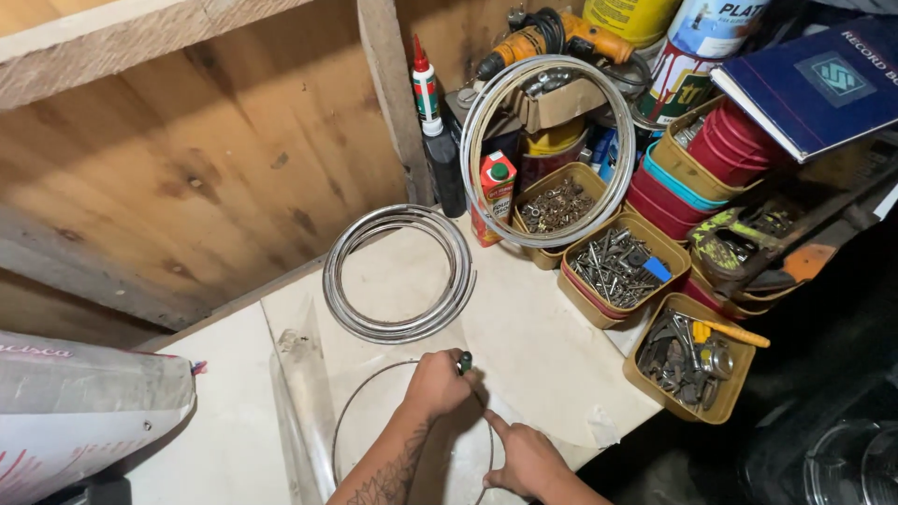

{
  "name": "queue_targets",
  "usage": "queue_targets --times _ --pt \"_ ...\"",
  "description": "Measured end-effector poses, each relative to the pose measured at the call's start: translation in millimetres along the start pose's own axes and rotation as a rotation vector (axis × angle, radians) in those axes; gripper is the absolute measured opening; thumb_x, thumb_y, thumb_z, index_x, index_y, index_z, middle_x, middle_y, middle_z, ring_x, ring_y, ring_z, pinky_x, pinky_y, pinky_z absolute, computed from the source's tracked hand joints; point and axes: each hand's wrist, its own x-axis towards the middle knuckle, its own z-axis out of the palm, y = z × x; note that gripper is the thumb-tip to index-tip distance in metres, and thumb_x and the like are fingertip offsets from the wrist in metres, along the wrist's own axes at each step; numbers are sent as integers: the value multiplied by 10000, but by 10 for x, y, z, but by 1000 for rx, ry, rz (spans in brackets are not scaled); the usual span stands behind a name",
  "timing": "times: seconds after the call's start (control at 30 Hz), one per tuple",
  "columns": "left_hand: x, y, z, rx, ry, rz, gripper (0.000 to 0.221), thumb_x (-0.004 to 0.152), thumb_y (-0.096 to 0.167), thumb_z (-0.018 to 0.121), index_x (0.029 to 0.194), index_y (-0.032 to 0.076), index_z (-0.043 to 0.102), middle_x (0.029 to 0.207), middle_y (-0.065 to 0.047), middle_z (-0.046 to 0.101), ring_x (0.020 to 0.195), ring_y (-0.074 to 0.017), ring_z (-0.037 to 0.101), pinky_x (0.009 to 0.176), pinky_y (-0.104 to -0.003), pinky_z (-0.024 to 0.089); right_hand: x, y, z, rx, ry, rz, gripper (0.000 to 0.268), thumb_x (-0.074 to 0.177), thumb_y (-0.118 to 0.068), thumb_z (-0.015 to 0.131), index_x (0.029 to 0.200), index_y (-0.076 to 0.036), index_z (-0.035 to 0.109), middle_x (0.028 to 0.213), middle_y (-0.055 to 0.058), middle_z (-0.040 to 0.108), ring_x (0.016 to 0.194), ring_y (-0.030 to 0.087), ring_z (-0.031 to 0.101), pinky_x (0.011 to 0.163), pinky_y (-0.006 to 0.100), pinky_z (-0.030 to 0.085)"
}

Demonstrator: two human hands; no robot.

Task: Tracing a circle on a clear plastic sheet using a metal ring as a guide and then cutting it out with scissors

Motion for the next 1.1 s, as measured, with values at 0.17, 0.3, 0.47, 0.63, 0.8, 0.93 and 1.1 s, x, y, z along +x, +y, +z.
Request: queue_targets --times 0.17,0.3,0.47,0.63,0.8,0.93,1.1 --pt "71 -62 173 -9 -17 40 268 856 353 612 942 110 684 935 -135 754 951 -350 695 812 -419 527 -21 -11 -31 16 8 -10 1090 744 -514 906 1585 -232 272 1182 171 651 1141 400 635 957 487 510" --pt "114 -74 256 7 -10 45 287 865 378 622 919 101 674 912 -155 747 929 -366 697 805 -436 531 23 25 6 16 0 -23 1046 747 -520 904 1541 -189 309 1167 184 648 1116 418 634 931 493 512" --pt "121 -82 282 -7 -35 40 269 873 334 643 966 86 689 969 -146 749 947 -339 707 815 -418 559 49 56 55 33 34 -55 1007 726 -500 929 1487 -172 357 1132 198 659 1104 427 640 932 496 514" --pt "168 -114 315 25 -19 100 252 868 312 614 917 71 670 923 -160 737 912 -357 694 791 -436 551 7 13 -9 20 18 -47 983 742 -485 922 1481 -166 359 1156 189 658 1115 416 638 936 502 515" --pt "179 -99 165 14 23 65 242 880 280 569 937 69 674 984 -174 747 962 -366 703 831 -443 554 -111 -89 -152 24 -35 10 1117 774 -488 898 1625 -241 219 1181 164 655 1139 386 639 968 464 518" --pt "161 -99 -87 -36 64 -35 234 888 256 561 987 127 729 1051 -79 787 1039 -303 724 947 -380 559 -182 -136 -243 45 -37 17 1113 776 -455 901 1628 -279 207 1155 165 664 1116 387 650 962 463 525" --pt "246 -387 -239 -17 113 -119 283 902 320 609 1042 97 711 1092 -157 755 1040 -344 718 912 -437 556 -161 -108 -202 20 -40 17 1117 788 -497 886 1635 -312 181 1185 163 632 1161 403 619 1008 476 503"
